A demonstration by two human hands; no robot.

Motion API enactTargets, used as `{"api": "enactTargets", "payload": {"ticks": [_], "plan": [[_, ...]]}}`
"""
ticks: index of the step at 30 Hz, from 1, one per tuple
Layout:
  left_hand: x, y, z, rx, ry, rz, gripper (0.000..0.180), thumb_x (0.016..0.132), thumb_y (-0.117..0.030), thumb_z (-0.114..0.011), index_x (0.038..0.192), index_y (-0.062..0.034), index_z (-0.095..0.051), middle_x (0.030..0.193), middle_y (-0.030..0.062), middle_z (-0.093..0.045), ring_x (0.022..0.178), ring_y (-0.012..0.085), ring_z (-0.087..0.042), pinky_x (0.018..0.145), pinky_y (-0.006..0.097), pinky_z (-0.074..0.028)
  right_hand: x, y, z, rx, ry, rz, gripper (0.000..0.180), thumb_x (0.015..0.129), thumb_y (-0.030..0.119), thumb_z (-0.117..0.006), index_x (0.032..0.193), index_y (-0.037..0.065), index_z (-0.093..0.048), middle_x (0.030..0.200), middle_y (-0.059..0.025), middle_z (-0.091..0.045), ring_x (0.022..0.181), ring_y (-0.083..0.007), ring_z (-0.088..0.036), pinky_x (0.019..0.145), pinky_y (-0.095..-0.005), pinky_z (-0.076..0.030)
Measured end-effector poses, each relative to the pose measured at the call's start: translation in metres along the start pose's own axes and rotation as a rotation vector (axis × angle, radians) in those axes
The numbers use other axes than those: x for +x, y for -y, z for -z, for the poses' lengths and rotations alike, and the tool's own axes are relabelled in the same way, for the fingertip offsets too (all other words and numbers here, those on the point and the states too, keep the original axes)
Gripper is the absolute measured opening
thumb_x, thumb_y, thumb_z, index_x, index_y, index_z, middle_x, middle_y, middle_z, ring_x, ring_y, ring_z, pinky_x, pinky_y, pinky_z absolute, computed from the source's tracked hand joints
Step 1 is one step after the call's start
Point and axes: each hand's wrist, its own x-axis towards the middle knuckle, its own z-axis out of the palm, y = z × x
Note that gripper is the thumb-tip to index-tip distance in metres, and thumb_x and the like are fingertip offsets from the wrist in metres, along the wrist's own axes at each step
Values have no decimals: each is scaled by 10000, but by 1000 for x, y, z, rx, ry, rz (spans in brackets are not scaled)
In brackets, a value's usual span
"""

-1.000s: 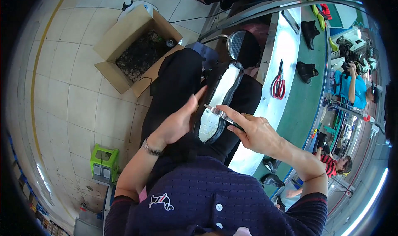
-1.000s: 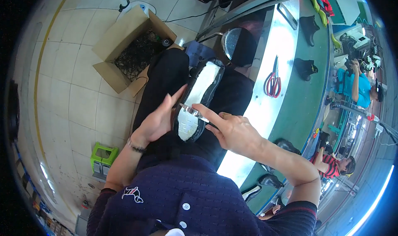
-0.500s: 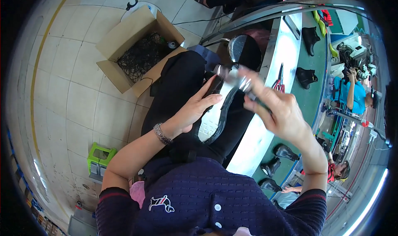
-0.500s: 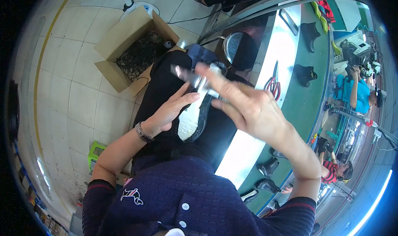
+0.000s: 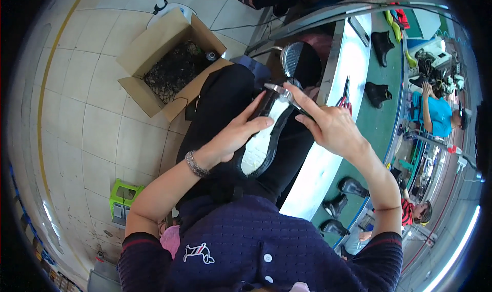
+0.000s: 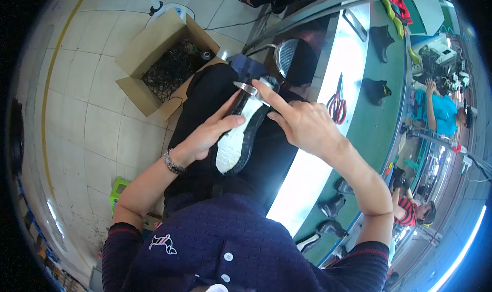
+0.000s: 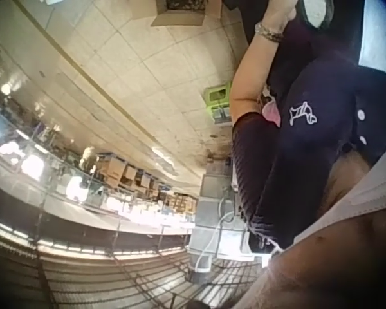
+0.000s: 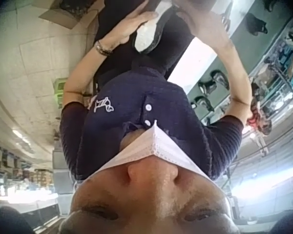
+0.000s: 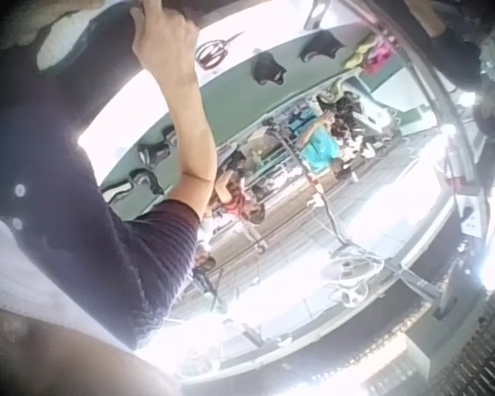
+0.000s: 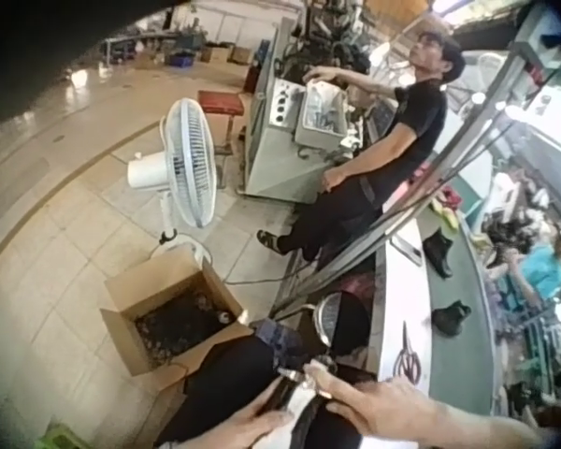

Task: Trimming the edges of a shoe sole and using pliers to adjust it in a manufacturing setting.

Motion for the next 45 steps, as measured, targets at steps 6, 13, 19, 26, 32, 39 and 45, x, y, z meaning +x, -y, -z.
{"api": "enactTargets", "payload": {"ticks": [6, 13, 19, 26, 32, 39, 45], "plan": [[3, -2, 1, 36, 25, 87, 845, 924, -210, -639, 1563, -124, -92, 1392, 94, -447, 1240, 157, -449, 1060, 312, -342, -17, 7, -26, -13, -90, 86, 688, 953, 212, -577, 1528, 257, -200, 646, -123, -630, 523, -269, -630, 494, -372, -519], [-1, -9, 1, -26, 60, 78, 964, 857, -158, -714, 1568, -162, -63, 1404, 79, -431, 1247, 162, -441, 1055, 319, -344, -21, 22, -20, 136, -114, 56, 706, 895, 132, -646, 1502, 219, -296, 653, -119, -633, 520, -292, -616, 491, -393, -467], [-2, -9, 8, 0, 91, 95, 1040, 825, -131, -742, 1569, -187, -17, 1463, 84, -362, 1291, 168, -411, 1066, 319, -337, -24, 33, -5, 63, -50, 69, 685, 898, 160, -641, 1494, 216, -308, 640, -132, -623, 528, -296, -627, 487, -381, -471], [-1, -6, 9, -43, 158, 97, 1165, 759, -63, -793, 1566, -210, 34, 1498, 117, -298, 1369, 216, -321, 1103, 356, -298, -27, 33, -14, -117, 34, 85, 711, 908, 224, -631, 1509, 194, -251, 605, -95, -631, 500, -255, -641, 447, -365, -496], [-9, 8, 9, -44, 208, 51, 1264, 700, -58, -843, 1557, -168, 80, 1539, 103, -208, 1385, 206, -294, 1113, 355, -294, -30, 45, -28, 83, 82, -46, 712, 889, 162, -638, 1502, 244, -285, 682, -128, -657, 533, -302, -635, 493, -413, -487], [-21, 39, 12, -423, 231, -62, 727, 1004, -495, -407, 1563, -243, -16, 1601, 28, -161, 1422, 179, -281, 1140, 379, -292, -61, 41, -7, -62, 121, 127, 702, 874, 49, -572, 1474, 335, -347, 941, -237, -615, 701, -293, -668, 528, -371, -543], [-24, 45, 5, -463, 191, -51, 677, 1026, -384, -433, 1562, -272, -34, 1594, 28, -179, 1416, 182, -289, 1136, 366, -294, -62, 67, -19, -286, 139, 106, 803, 813, 7, -573, 1473, 401, -337, 998, -229, -596, 797, -267, -619, 600, -324, -570]]}}
